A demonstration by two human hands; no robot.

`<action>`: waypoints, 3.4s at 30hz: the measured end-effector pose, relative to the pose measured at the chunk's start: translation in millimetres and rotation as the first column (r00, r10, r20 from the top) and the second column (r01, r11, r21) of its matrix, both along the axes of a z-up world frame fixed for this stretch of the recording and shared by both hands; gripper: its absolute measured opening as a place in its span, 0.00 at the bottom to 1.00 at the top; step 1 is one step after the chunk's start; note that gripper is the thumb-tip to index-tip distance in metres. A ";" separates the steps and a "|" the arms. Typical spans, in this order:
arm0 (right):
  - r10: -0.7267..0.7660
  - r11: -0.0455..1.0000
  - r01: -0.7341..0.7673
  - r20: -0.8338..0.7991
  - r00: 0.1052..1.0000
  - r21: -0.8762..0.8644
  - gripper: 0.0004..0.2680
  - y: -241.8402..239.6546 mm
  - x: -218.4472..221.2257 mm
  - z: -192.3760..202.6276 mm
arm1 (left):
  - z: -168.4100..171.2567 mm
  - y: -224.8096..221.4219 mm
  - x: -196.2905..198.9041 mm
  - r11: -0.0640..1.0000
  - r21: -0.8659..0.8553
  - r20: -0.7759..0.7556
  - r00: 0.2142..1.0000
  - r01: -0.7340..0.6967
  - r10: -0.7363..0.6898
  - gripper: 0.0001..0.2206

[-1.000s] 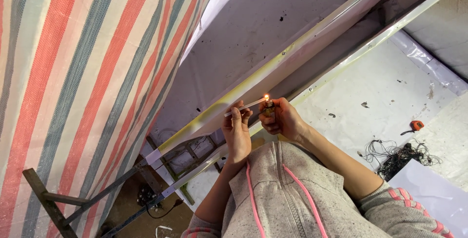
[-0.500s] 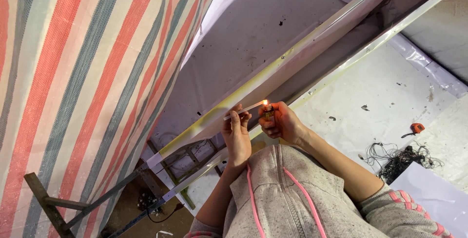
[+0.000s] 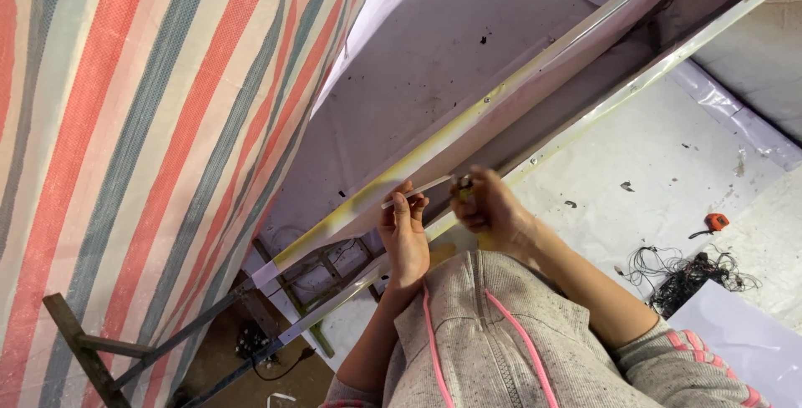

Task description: Securing the edges of a vinyl banner to a metal frame using a lighter to heat and bond the material.

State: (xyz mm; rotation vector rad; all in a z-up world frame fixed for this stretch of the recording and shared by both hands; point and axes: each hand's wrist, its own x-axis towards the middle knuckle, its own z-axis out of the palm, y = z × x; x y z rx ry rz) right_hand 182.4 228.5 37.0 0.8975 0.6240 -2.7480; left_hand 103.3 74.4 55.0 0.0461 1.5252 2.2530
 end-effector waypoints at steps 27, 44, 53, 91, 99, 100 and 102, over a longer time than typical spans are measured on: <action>0.403 -0.829 0.079 0.493 0.771 0.554 0.01 145.3 -134.8 -124.0 | -72.5 9.7 -22.3 0.978 -0.197 -0.234 0.972 -0.074 0.026 0.10; 0.537 -0.714 0.011 0.538 0.650 0.700 0.04 147.8 -164.0 -145.2 | -69.6 68.0 -25.1 0.903 -0.419 -0.603 0.773 -0.097 -0.197 0.07; 0.539 -0.721 0.028 0.535 0.651 0.692 0.06 145.4 -158.0 -112.8 | -59.2 71.9 -28.6 0.882 -0.463 -0.596 0.768 -0.090 -0.235 0.07; 0.440 -0.759 -0.097 0.617 0.653 0.644 0.08 146.5 -149.1 -124.1 | -85.0 57.6 -52.1 0.589 -0.703 -0.700 0.530 -0.397 -0.478 0.06; 0.391 -0.773 -0.120 0.617 0.683 0.623 0.08 141.8 -143.4 -116.5 | -93.6 55.0 -53.8 0.539 -0.756 -0.627 0.644 -0.370 -0.438 0.06; 0.391 -0.773 -0.128 0.626 0.675 0.621 0.08 142.7 -143.5 -117.3 | -88.5 54.8 -53.2 0.532 -0.767 -0.610 0.665 -0.358 -0.432 0.06; 0.388 -0.775 -0.135 0.633 0.669 0.618 0.09 144.6 -145.8 -120.1 | -81.7 54.7 -53.6 0.527 -0.775 -0.595 0.683 -0.348 -0.424 0.07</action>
